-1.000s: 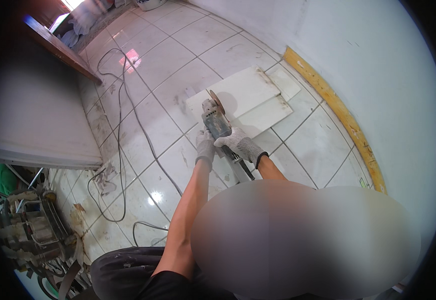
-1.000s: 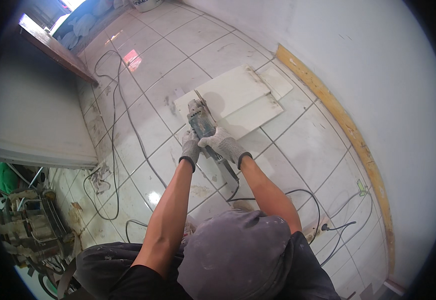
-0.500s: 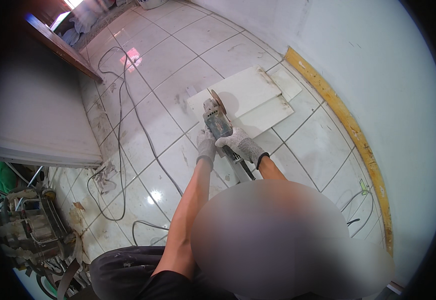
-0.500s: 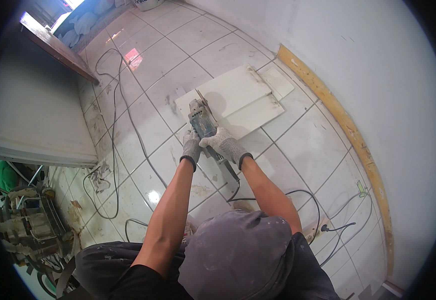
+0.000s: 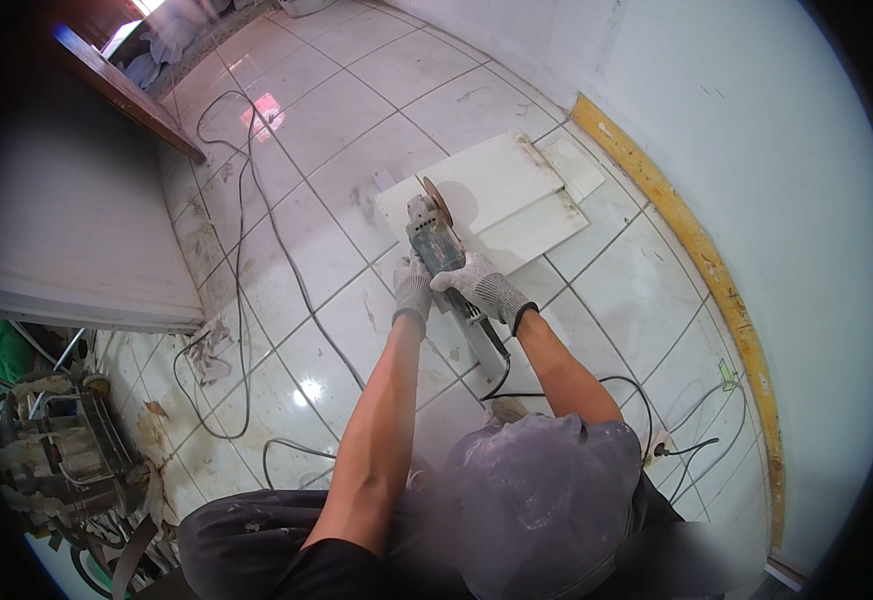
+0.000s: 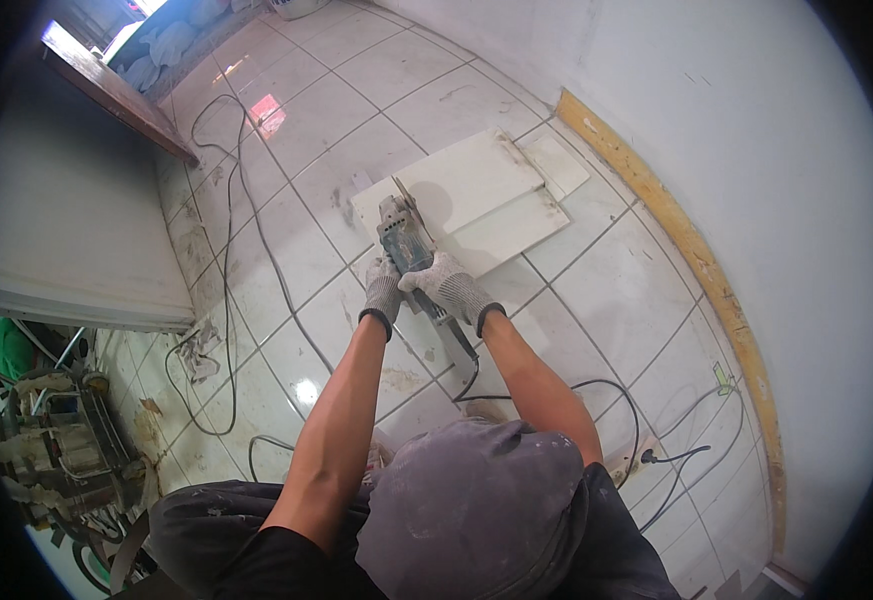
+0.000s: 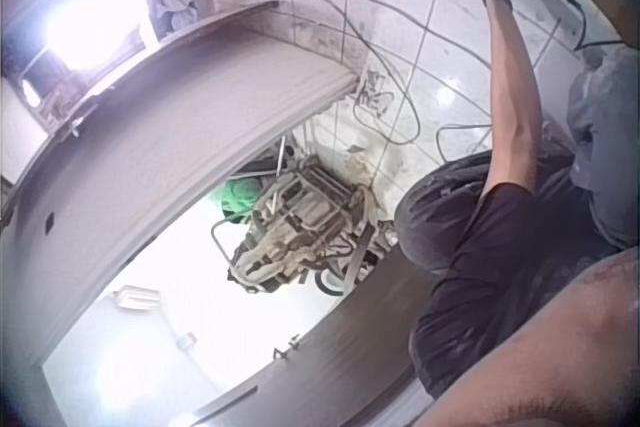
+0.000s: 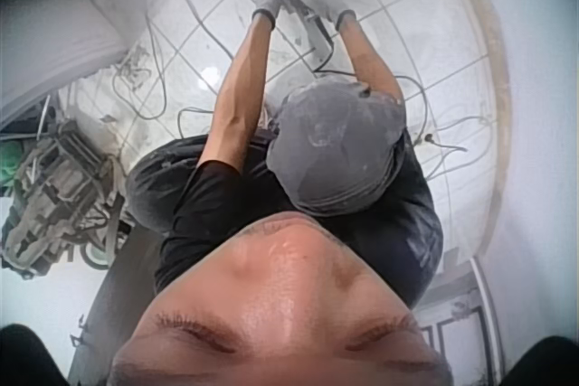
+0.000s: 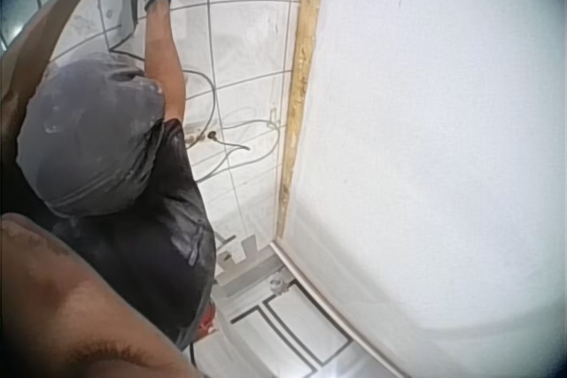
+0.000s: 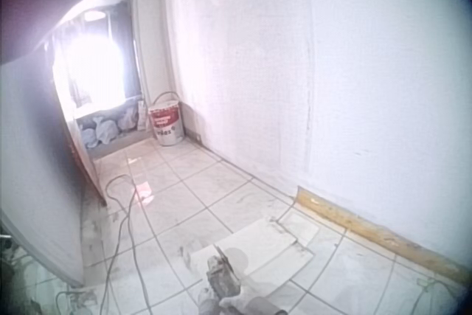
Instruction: The person uses an angle grinder to cut or grind a white rectangular tile placed on a tiled floor. The person holds the tool with both hands and moves it along the tile surface, generating dust.
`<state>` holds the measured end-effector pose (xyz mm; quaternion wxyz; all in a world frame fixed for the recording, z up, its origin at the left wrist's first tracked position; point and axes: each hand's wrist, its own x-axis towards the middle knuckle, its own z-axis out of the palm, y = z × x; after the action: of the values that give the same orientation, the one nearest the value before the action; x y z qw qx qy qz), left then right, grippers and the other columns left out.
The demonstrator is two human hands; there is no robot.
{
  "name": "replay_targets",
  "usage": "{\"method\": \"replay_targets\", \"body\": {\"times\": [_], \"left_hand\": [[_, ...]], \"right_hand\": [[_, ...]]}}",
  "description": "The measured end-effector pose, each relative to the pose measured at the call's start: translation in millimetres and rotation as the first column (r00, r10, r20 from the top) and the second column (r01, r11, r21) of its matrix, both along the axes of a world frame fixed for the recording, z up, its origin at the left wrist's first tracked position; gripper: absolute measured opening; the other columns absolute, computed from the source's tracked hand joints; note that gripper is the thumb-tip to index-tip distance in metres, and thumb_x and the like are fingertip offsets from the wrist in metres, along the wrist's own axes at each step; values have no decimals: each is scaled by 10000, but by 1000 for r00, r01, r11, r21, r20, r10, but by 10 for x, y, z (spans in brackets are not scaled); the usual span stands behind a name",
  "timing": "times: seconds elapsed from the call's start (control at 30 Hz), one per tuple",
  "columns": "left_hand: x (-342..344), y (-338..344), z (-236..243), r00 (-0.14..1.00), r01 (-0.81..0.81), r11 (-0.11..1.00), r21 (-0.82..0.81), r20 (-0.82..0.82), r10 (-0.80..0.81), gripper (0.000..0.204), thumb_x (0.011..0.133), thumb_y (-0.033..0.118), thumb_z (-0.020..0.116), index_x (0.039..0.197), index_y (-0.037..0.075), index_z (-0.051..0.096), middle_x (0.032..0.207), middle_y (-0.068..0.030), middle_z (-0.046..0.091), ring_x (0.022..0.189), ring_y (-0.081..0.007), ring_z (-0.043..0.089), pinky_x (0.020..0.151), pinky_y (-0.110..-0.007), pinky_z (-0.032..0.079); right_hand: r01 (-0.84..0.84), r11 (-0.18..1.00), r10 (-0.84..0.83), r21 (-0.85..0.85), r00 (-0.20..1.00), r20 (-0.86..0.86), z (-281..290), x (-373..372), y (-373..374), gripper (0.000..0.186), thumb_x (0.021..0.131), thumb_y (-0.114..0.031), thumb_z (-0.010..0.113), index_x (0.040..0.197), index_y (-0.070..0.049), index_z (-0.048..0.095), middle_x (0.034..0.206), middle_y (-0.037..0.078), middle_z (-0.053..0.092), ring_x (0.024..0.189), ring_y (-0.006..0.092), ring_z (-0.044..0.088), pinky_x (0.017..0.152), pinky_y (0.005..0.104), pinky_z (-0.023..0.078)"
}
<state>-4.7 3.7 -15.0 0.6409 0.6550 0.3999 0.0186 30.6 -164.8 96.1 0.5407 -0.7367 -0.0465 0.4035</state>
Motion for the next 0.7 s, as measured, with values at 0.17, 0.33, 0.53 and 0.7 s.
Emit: {"method": "replay_targets", "body": {"times": [0.17, 0.33, 0.53, 0.7], "left_hand": [[4, 69, -3, 1000, 0, 999, 38, -17, 1, 603, 1194, 548, 495, 1199, -23, 688, 1053, -160, 783, 893, -264, 770, 730, -419, 612], [-14, -80, 137, 999, 27, 999, 31, -38, -26, 638, 1182, 578, 498, 1205, -28, 697, 1054, -170, 783, 908, -281, 771, 752, -437, 616], [-4, 53, 48, 1000, 5, 999, 51, -23, -4, 673, 1159, 623, 519, 1200, -23, 701, 1057, -167, 785, 910, -283, 777, 757, -445, 619], [-4, 8, 84, 1000, -5, 999, 34, -29, 6, 627, 1184, 576, 497, 1223, -20, 688, 1059, -160, 782, 910, -283, 782, 751, -439, 624]], "right_hand": [[-35, 999, 35, 10, 999, 11, 67, 13, 25, 536, 778, -344, 879, 1152, 24, 769, 907, 94, 776, 810, 199, 753, 751, 377, 619], [-3, 1000, 3, 0, 1000, 15, 5, -1, -65, 524, 784, -343, 877, 1141, 24, 768, 904, 93, 778, 810, 196, 752, 760, 371, 618], [-14, 1000, 13, 14, 998, 54, -28, 2, 20, 505, 825, -364, 872, 1115, 33, 756, 892, 87, 753, 763, 175, 716, 723, 349, 602], [19, 1000, -19, 5, 998, 56, -135, 3, 25, 544, 805, -357, 879, 1155, 39, 751, 916, 94, 765, 792, 187, 733, 742, 353, 610]]}}
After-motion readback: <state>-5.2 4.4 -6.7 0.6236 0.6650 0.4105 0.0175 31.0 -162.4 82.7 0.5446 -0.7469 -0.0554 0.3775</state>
